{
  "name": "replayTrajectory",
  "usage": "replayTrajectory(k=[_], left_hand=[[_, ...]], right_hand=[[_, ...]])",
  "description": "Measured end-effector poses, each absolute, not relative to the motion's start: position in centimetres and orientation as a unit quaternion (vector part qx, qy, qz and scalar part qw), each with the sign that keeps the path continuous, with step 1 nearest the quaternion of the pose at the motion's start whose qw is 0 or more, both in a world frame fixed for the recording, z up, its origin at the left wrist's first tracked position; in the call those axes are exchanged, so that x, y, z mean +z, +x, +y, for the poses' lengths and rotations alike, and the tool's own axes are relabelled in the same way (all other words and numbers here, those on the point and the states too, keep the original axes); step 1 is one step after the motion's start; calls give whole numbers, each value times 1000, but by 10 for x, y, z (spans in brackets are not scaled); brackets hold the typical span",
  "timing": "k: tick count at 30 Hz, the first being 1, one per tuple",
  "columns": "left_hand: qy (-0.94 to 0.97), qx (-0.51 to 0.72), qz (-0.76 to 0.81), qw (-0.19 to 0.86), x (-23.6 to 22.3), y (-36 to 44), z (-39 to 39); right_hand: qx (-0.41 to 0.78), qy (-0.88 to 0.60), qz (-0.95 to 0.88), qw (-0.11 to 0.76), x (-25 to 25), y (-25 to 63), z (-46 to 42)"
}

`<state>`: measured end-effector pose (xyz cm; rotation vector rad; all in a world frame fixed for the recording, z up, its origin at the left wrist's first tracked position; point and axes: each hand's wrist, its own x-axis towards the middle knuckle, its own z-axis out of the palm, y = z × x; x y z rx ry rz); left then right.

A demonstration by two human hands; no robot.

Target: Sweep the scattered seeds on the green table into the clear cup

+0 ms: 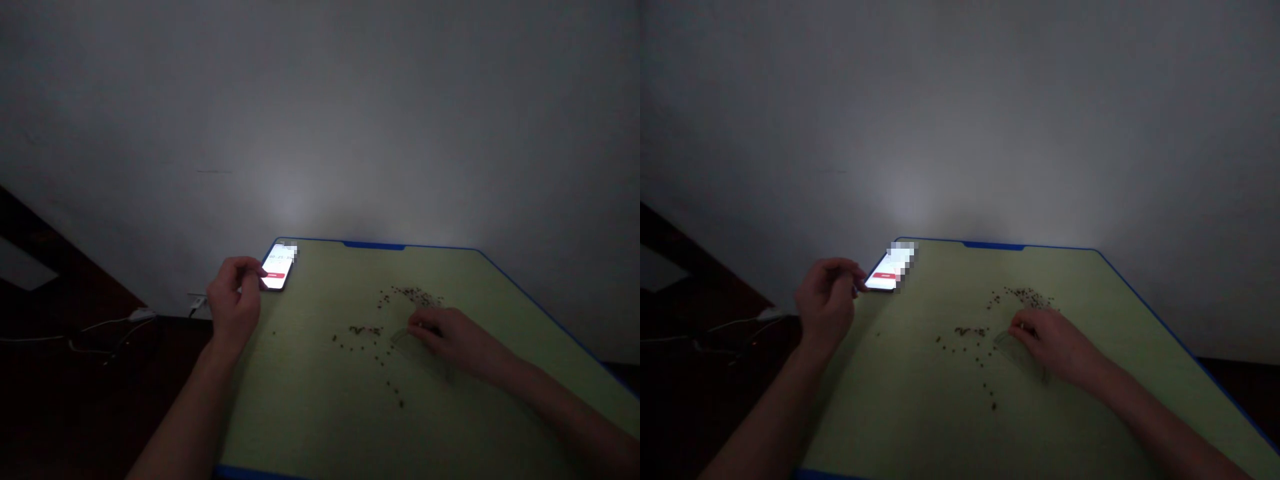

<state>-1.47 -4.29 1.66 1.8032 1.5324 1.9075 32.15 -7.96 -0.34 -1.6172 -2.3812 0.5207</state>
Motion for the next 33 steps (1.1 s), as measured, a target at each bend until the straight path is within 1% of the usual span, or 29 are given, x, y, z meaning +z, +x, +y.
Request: replayTrajectory(k=[11, 15, 18, 22, 25, 29, 33], left_hand=[[601, 607, 515, 78, 13, -14, -39], [598, 604, 520, 81, 14, -13, -39], [594, 599, 530, 84, 15, -13, -38], [602, 582, 541, 81, 14, -15, -38], [606, 574, 544, 78, 14, -15, -39], [614, 567, 543, 80, 15, -14, -39], [620, 560, 542, 84, 14, -15, -39]], right_hand=[[209, -559, -797, 92, -8, 323, -92], [210, -571, -783, 129, -3, 333, -93], [244, -575, -766, 152, 1, 341, -94], [284, -550, -779, 103, -3, 338, -99], [267, -547, -789, 83, -10, 338, -98], [207, -580, -780, 111, -13, 345, -90], [211, -576, -780, 125, -11, 338, -88]])
